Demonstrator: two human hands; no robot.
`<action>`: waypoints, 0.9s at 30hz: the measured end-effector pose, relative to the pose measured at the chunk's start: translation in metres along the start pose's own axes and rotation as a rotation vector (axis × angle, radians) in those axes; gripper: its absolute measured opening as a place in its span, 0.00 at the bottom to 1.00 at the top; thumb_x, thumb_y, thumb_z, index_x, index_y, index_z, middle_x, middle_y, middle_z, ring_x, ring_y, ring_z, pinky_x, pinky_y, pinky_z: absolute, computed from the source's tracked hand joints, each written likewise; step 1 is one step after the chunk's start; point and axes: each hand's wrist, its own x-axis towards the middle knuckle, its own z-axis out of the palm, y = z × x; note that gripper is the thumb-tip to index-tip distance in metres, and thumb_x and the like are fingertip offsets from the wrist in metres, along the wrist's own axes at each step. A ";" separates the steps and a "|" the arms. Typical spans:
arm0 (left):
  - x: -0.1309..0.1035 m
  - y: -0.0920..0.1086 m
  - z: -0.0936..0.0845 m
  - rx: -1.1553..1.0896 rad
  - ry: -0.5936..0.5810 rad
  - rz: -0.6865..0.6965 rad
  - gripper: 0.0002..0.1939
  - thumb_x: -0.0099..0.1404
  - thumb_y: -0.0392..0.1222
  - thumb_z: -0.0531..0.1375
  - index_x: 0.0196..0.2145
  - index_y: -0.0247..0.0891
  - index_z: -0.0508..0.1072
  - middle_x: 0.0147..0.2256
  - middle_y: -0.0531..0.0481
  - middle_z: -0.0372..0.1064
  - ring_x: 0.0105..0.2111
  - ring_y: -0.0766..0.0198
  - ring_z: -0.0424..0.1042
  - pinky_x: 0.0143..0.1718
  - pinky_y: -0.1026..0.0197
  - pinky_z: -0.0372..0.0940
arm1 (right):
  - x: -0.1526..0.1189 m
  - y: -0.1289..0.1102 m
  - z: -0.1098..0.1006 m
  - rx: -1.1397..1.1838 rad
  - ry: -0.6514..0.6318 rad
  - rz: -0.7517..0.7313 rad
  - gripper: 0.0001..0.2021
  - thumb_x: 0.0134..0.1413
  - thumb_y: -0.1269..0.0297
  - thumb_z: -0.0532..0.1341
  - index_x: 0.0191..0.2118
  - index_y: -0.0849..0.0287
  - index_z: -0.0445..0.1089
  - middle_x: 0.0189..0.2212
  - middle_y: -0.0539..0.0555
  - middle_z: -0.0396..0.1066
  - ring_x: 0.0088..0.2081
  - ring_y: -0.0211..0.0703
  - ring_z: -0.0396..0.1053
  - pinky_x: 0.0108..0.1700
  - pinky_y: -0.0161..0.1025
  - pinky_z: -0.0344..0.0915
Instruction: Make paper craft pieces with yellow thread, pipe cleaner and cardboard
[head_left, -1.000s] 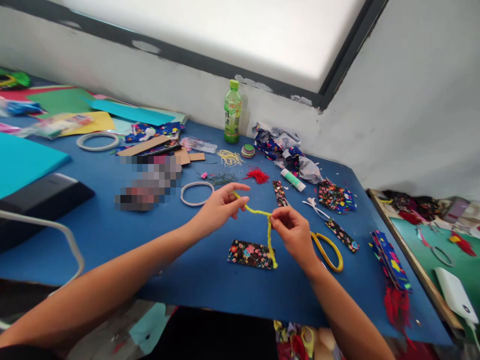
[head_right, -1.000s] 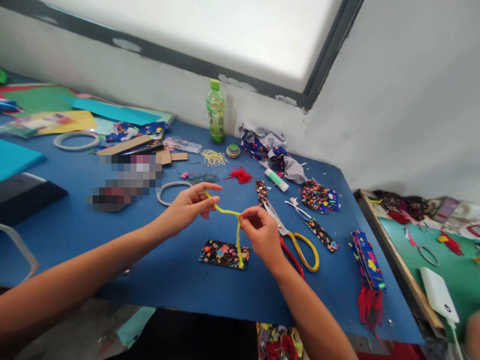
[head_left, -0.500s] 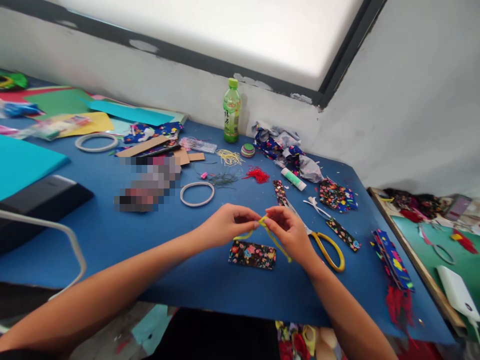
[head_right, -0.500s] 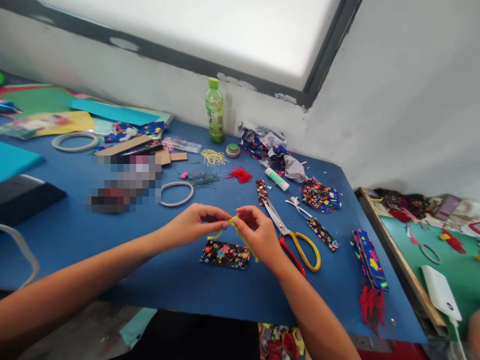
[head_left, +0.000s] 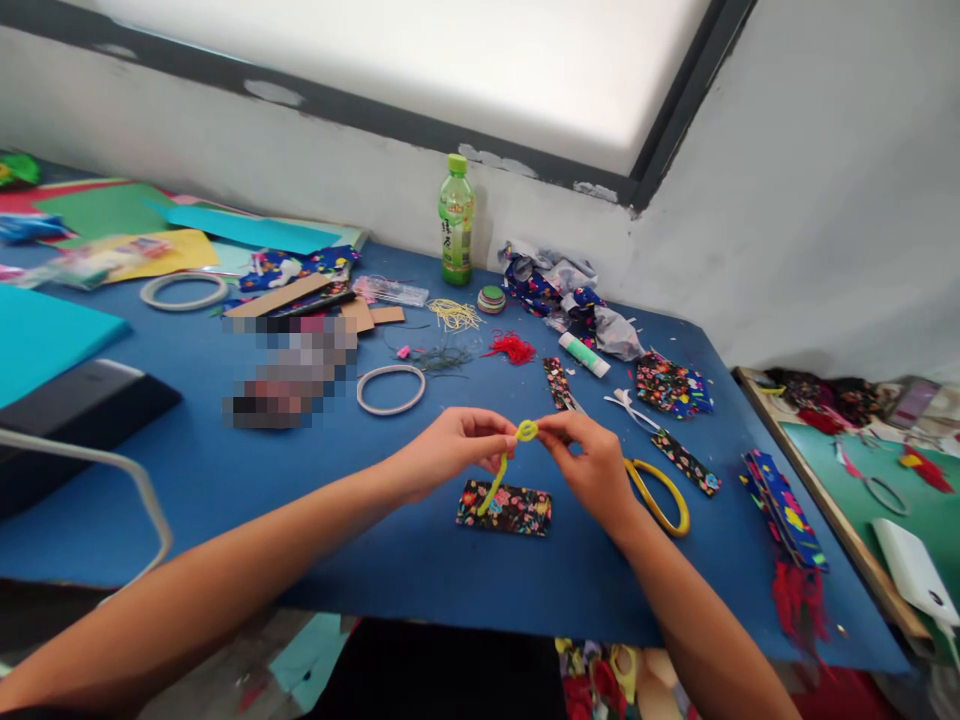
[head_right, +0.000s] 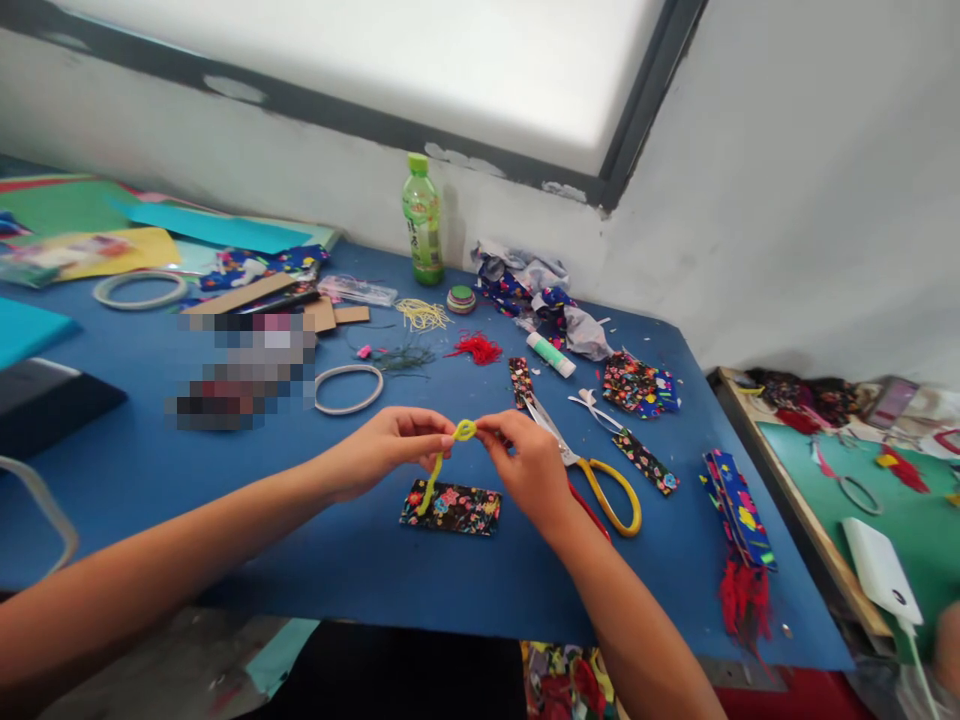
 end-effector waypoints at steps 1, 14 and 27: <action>0.000 0.000 0.000 0.007 -0.006 -0.008 0.10 0.51 0.42 0.66 0.30 0.34 0.75 0.24 0.54 0.71 0.23 0.72 0.66 0.28 0.68 0.62 | 0.000 0.000 -0.001 -0.035 0.002 -0.039 0.06 0.58 0.68 0.58 0.37 0.55 0.73 0.32 0.52 0.75 0.34 0.40 0.72 0.38 0.36 0.67; 0.000 -0.009 0.004 -0.040 -0.038 -0.047 0.13 0.50 0.45 0.68 0.29 0.33 0.73 0.25 0.52 0.73 0.26 0.68 0.71 0.29 0.66 0.66 | -0.002 0.009 0.006 -0.121 -0.057 -0.087 0.08 0.60 0.67 0.57 0.38 0.55 0.74 0.32 0.54 0.74 0.35 0.42 0.71 0.39 0.37 0.66; 0.001 -0.016 0.008 -0.059 0.033 0.151 0.18 0.51 0.45 0.68 0.36 0.34 0.69 0.28 0.52 0.74 0.28 0.67 0.73 0.28 0.66 0.68 | -0.003 0.004 0.012 -0.095 -0.036 -0.071 0.07 0.60 0.66 0.57 0.39 0.57 0.72 0.36 0.55 0.73 0.40 0.44 0.70 0.44 0.41 0.64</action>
